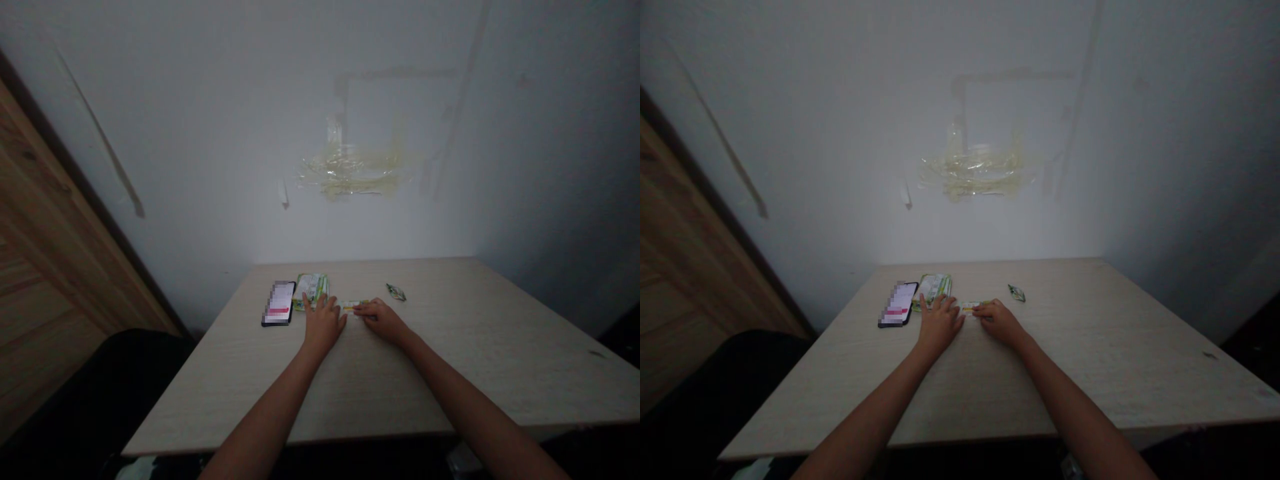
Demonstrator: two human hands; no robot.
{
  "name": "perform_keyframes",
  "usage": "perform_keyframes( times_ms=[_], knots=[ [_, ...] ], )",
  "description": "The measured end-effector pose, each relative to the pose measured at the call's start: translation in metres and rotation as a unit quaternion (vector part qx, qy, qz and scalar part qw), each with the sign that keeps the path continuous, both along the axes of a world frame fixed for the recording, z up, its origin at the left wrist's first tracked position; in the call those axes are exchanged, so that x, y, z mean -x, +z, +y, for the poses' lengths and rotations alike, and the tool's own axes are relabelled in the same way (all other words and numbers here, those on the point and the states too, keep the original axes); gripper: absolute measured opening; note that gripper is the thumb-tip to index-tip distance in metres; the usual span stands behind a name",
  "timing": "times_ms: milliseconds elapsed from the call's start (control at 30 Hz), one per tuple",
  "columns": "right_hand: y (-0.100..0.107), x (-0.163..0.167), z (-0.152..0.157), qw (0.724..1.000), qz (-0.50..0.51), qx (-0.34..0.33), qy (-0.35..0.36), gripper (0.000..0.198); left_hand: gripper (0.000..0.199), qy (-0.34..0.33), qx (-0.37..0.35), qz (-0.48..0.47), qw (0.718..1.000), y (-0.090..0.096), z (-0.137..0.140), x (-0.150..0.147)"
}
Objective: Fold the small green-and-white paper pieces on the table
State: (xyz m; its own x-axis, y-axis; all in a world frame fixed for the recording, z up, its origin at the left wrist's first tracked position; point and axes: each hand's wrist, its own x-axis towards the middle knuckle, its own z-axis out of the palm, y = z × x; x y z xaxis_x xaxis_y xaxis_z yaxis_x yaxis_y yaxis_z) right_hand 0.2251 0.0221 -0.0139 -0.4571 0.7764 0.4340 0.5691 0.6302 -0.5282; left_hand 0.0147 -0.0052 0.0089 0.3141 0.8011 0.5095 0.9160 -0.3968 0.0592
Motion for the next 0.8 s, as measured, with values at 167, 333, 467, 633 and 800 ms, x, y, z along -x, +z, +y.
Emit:
perform_keyframes(
  times_ms=[167,333,467,633,800],
  knots=[
    [-0.002,-0.002,0.000,1.000,0.020,0.005,-0.012,0.032,0.025,0.011,0.009,0.000,1.000,-0.001,0.000,-0.002],
    [-0.005,-0.003,0.002,0.999,0.036,0.008,-0.033,0.027,0.023,0.002,0.005,-0.001,1.000,-0.001,0.001,-0.002],
    [-0.006,-0.003,0.002,0.999,0.037,-0.021,-0.020,0.027,0.022,-0.044,0.026,-0.013,0.999,-0.003,0.001,-0.004],
    [-0.003,-0.003,0.000,0.999,0.024,-0.033,-0.026,0.028,0.027,-0.063,0.049,-0.019,0.997,-0.008,0.002,-0.006],
    [-0.002,-0.004,0.000,0.999,0.010,-0.016,-0.026,0.029,0.028,-0.066,0.061,-0.039,0.995,-0.014,0.005,-0.004]
  ],
)
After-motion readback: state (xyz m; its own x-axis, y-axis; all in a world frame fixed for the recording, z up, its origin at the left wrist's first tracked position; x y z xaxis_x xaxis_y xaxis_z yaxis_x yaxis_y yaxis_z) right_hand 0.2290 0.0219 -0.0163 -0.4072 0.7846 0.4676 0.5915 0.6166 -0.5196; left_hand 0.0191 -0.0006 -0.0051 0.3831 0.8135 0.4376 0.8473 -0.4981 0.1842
